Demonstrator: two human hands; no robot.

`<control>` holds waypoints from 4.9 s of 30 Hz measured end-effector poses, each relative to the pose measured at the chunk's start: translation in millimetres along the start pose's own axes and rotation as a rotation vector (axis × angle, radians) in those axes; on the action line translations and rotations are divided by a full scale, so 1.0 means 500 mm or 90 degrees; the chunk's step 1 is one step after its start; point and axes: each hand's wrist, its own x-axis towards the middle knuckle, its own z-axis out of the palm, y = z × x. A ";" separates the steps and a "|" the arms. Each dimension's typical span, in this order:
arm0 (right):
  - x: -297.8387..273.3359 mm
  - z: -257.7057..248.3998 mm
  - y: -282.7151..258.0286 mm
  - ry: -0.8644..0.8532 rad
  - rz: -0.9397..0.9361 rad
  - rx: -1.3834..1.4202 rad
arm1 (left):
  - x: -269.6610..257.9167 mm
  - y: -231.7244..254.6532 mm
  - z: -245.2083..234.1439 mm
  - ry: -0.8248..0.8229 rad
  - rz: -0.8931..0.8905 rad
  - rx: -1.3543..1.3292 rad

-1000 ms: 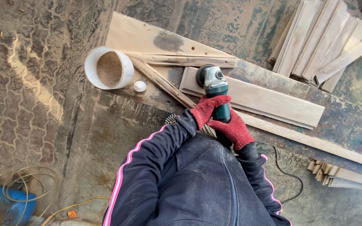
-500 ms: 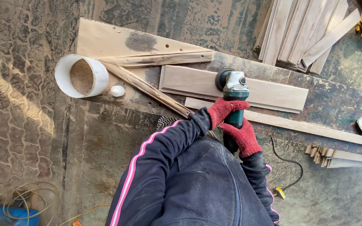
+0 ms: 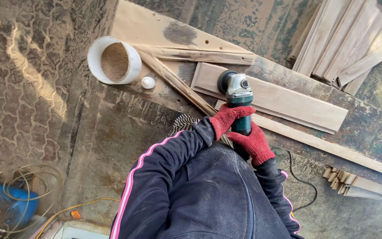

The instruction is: The recorder uses an angle grinder to sand wooden planks and then finishes with a hand-sanding block.

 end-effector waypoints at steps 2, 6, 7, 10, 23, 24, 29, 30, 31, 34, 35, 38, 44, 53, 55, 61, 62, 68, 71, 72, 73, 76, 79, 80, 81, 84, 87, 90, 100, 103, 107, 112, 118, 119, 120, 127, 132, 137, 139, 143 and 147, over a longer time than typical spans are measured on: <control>-0.015 0.019 -0.030 -0.018 0.000 -0.017 | -0.014 0.013 -0.025 0.011 0.010 -0.020; -0.018 0.055 -0.085 -0.055 -0.009 -0.047 | -0.024 0.024 -0.082 0.043 0.020 -0.047; -0.021 0.060 -0.102 -0.059 -0.010 -0.047 | -0.024 0.024 -0.098 0.047 0.021 -0.048; -0.035 0.072 -0.132 -0.079 0.007 -0.098 | -0.027 0.024 -0.127 0.047 0.030 -0.069; -0.053 0.001 0.049 0.086 0.088 0.077 | 0.000 -0.041 0.053 -0.052 -0.049 0.057; -0.053 -0.001 0.071 0.106 0.103 0.100 | 0.001 -0.048 0.071 -0.058 -0.058 0.080; -0.060 -0.005 0.082 0.146 0.086 0.157 | -0.001 -0.051 0.088 -0.064 -0.079 0.137; -0.061 -0.002 0.078 0.148 0.079 0.154 | 0.003 -0.054 0.082 -0.057 -0.077 0.139; -0.058 0.005 0.068 0.149 0.079 0.158 | 0.002 -0.050 0.068 -0.058 -0.078 0.143; -0.057 0.020 0.021 0.104 0.104 0.103 | 0.002 -0.037 0.020 -0.064 -0.075 0.060; -0.061 0.021 -0.008 0.075 0.099 0.079 | 0.005 -0.030 0.002 -0.047 -0.068 0.050; -0.059 0.044 -0.038 0.033 0.099 0.059 | 0.011 -0.021 -0.043 -0.020 -0.054 0.052; -0.051 0.045 -0.083 0.000 0.090 0.015 | 0.001 0.012 -0.050 0.006 -0.025 0.030; -0.038 -0.106 0.051 0.059 0.073 0.080 | 0.071 -0.091 0.123 -0.051 -0.012 0.033; -0.033 -0.155 0.102 0.070 0.058 0.071 | 0.075 -0.126 0.184 -0.056 -0.007 0.026; -0.007 -0.256 0.213 0.080 0.058 0.055 | 0.089 -0.191 0.297 -0.046 -0.025 0.036; -0.007 -0.263 0.212 0.076 0.050 0.059 | 0.090 -0.196 0.302 -0.038 -0.016 0.029; 0.024 -0.259 0.185 0.017 0.017 0.007 | 0.104 -0.179 0.265 0.013 0.010 -0.005; 0.028 -0.238 0.126 -0.021 0.001 -0.032 | 0.104 -0.156 0.228 0.039 0.026 -0.034; 0.022 -0.233 0.103 -0.033 0.002 -0.042 | 0.104 -0.152 0.219 0.047 0.028 -0.042; 0.019 -0.231 0.088 -0.033 -0.001 -0.041 | 0.110 -0.148 0.206 0.047 0.031 -0.041; 0.011 -0.226 0.062 -0.053 -0.005 -0.042 | 0.125 -0.146 0.179 0.050 0.017 -0.042; 0.018 -0.230 0.092 -0.040 0.010 -0.050 | 0.133 -0.155 0.201 0.039 0.004 -0.064; 0.025 -0.232 0.117 -0.011 0.021 -0.016 | 0.129 -0.152 0.219 0.024 -0.003 -0.048; 0.032 -0.233 0.142 0.018 0.031 0.018 | 0.126 -0.149 0.237 0.008 -0.010 -0.032; 0.024 -0.238 0.199 0.067 0.058 0.045 | 0.091 -0.144 0.284 -0.023 -0.031 0.013; 0.001 -0.235 0.199 0.087 0.072 0.072 | 0.098 -0.160 0.283 -0.048 -0.037 0.045; -0.005 -0.219 0.172 0.075 0.057 0.071 | 0.063 -0.127 0.269 -0.026 -0.038 0.049; 0.002 -0.182 0.046 -0.038 0.019 -0.014 | 0.066 -0.094 0.162 0.048 0.000 -0.015; 0.011 -0.190 0.070 -0.034 0.029 -0.011 | 0.083 -0.104 0.183 0.052 -0.016 -0.028; 0.031 -0.215 0.157 0.041 0.056 0.024 | 0.094 -0.115 0.247 -0.021 -0.029 -0.026; 0.034 -0.223 0.194 0.087 0.074 0.064 | 0.097 -0.113 0.277 -0.061 -0.051 0.068; 0.011 -0.206 0.106 0.030 0.040 0.012 | 0.090 -0.105 0.220 -0.022 -0.011 -0.012; 0.012 -0.203 0.083 0.006 0.030 0.000 | 0.082 -0.098 0.211 -0.006 0.000 -0.029; 0.011 -0.200 0.063 -0.018 0.025 -0.010 | 0.074 -0.092 0.203 0.011 0.008 -0.044; 0.009 -0.209 0.024 -0.064 0.021 -0.064 | 0.102 -0.111 0.163 0.042 0.011 -0.041; 0.043 -0.228 0.138 0.014 0.046 0.002 | 0.112 -0.120 0.230 -0.009 -0.007 -0.029; 0.022 -0.232 0.184 0.069 0.062 0.036 | 0.095 -0.118 0.274 -0.046 -0.033 0.023; 0.020 -0.230 0.198 0.086 0.068 0.052 | 0.090 -0.115 0.280 -0.056 -0.037 0.034; 0.016 -0.223 0.171 0.100 0.061 0.080 | 0.081 -0.100 0.275 -0.060 -0.035 0.070; 0.023 -0.203 0.156 0.072 0.043 0.065 | 0.065 -0.077 0.242 -0.042 -0.024 0.037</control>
